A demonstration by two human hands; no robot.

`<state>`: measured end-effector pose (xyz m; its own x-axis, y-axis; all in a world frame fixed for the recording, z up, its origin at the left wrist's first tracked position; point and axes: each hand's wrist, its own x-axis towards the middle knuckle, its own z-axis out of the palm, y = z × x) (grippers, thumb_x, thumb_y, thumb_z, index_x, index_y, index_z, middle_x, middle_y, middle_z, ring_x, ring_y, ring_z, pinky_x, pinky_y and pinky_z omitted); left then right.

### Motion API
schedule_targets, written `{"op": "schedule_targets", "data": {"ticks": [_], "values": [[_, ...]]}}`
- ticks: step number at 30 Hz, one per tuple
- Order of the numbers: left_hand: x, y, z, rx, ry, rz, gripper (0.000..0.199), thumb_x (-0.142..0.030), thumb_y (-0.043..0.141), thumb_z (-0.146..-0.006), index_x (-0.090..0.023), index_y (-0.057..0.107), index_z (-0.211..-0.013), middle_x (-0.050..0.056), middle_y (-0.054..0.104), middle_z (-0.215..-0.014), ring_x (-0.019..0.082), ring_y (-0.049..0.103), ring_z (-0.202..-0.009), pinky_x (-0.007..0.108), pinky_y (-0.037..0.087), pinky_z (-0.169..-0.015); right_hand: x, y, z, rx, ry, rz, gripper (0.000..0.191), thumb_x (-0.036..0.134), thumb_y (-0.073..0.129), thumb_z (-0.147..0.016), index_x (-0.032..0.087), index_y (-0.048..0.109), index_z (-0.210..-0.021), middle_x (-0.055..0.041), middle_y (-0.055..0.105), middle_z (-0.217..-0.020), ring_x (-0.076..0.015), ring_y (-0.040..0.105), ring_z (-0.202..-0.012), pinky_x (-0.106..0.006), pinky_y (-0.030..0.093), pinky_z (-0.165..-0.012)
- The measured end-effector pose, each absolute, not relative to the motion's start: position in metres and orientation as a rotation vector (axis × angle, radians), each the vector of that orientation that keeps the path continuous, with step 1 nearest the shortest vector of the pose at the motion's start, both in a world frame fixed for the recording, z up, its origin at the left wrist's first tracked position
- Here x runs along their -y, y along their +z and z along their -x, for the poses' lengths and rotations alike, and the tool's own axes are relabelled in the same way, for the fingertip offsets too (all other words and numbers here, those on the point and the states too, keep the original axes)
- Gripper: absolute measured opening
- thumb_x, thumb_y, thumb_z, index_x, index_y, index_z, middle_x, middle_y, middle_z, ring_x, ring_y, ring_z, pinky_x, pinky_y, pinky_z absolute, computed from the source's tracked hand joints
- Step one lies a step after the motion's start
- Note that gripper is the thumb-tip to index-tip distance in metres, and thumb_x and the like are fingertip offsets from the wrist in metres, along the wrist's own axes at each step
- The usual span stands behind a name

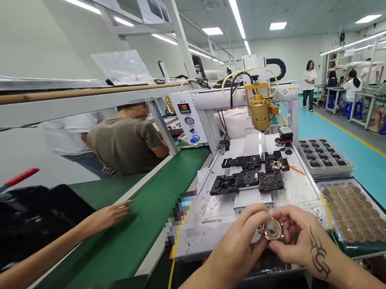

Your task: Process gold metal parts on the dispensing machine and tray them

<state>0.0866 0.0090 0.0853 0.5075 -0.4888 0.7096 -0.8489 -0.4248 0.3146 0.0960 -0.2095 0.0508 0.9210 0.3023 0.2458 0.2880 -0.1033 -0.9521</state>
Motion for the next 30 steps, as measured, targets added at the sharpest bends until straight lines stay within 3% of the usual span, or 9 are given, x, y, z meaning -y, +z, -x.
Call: {"op": "schedule_targets", "data": {"ticks": [3, 8, 13, 17, 20, 23, 30], "values": [[-0.005, 0.101, -0.124, 0.95, 0.481, -2.139, 0.069, -0.016, 0.072, -0.094, -0.023, 0.04, -0.155, 0.016, 0.058, -0.147, 0.028, 0.061, -0.135, 0.045, 0.055, -0.116, 0.24, 0.043, -0.115, 0.351, -0.134, 1.705, 0.044, 0.03, 0.086, -0.075, 0.022, 0.071, -0.115, 0.0042, 0.064, -0.077, -0.0112, 0.051, -0.062, -0.025, 0.043, -0.057], [0.009, 0.138, -0.226, 0.685, 0.317, -2.481, 0.048, -0.034, 0.07, -0.098, -0.017, 0.058, -0.141, 0.018, 0.063, -0.144, 0.034, 0.057, -0.14, 0.051, 0.047, -0.122, 0.292, 0.057, -0.14, 0.264, -0.24, 1.74, 0.051, 0.042, 0.091, -0.078, 0.022, 0.068, -0.118, -0.0003, 0.07, -0.087, -0.0137, 0.056, -0.068, -0.027, 0.049, -0.06], [0.033, 0.144, -0.3, 0.684, 0.105, -2.668, 0.043, -0.045, 0.085, -0.082, -0.014, 0.077, -0.111, 0.019, 0.075, -0.124, 0.039, 0.066, -0.126, 0.047, 0.053, -0.108, 0.314, 0.074, -0.133, 0.229, -0.295, 1.74, 0.053, 0.046, 0.091, -0.08, 0.023, 0.068, -0.122, -0.0055, 0.075, -0.102, -0.0187, 0.066, -0.08, -0.03, 0.058, -0.069], [0.041, 0.146, -0.324, 0.702, -0.107, -2.781, 0.037, -0.051, 0.089, -0.078, -0.018, 0.079, -0.092, 0.011, 0.08, -0.101, 0.028, 0.073, -0.103, 0.037, 0.056, -0.091, 0.321, 0.085, -0.129, 0.202, -0.319, 1.767, 0.051, 0.048, 0.089, -0.08, 0.023, 0.07, -0.12, -0.0075, 0.076, -0.103, -0.0217, 0.069, -0.085, -0.033, 0.06, -0.071], [0.052, 0.154, -0.335, 0.705, -0.27, -2.85, 0.038, -0.051, 0.09, -0.081, -0.016, 0.076, -0.086, 0.005, 0.078, -0.088, 0.021, 0.072, -0.086, 0.037, 0.058, -0.085, 0.319, 0.097, -0.147, 0.253, -0.288, 1.854, 0.05, 0.05, 0.087, -0.082, 0.022, 0.07, -0.12, -0.0065, 0.074, -0.098, -0.0214, 0.067, -0.082, -0.034, 0.06, -0.072], [0.067, 0.16, -0.34, 0.663, -0.325, -2.891, 0.034, -0.047, 0.087, -0.088, -0.016, 0.072, -0.085, 0.003, 0.076, -0.087, 0.02, 0.072, -0.085, 0.04, 0.06, -0.086, 0.308, 0.1, -0.179, 0.288, -0.325, 1.895, 0.052, 0.055, 0.082, -0.084, 0.019, 0.068, -0.119, -0.0046, 0.069, -0.089, -0.0199, 0.061, -0.074, -0.034, 0.055, -0.067], [0.05, 0.167, -0.318, 0.597, -0.062, -2.631, 0.026, -0.04, 0.083, -0.088, -0.016, 0.072, -0.084, 0.002, 0.076, -0.085, 0.02, 0.072, -0.083, 0.035, 0.058, -0.081, 0.278, 0.089, -0.25, 0.447, -0.3, 1.969, 0.046, 0.056, 0.076, -0.081, 0.018, 0.067, -0.106, -0.0004, 0.06, -0.083, -0.0168, 0.052, -0.069, -0.032, 0.045, -0.065]]}}
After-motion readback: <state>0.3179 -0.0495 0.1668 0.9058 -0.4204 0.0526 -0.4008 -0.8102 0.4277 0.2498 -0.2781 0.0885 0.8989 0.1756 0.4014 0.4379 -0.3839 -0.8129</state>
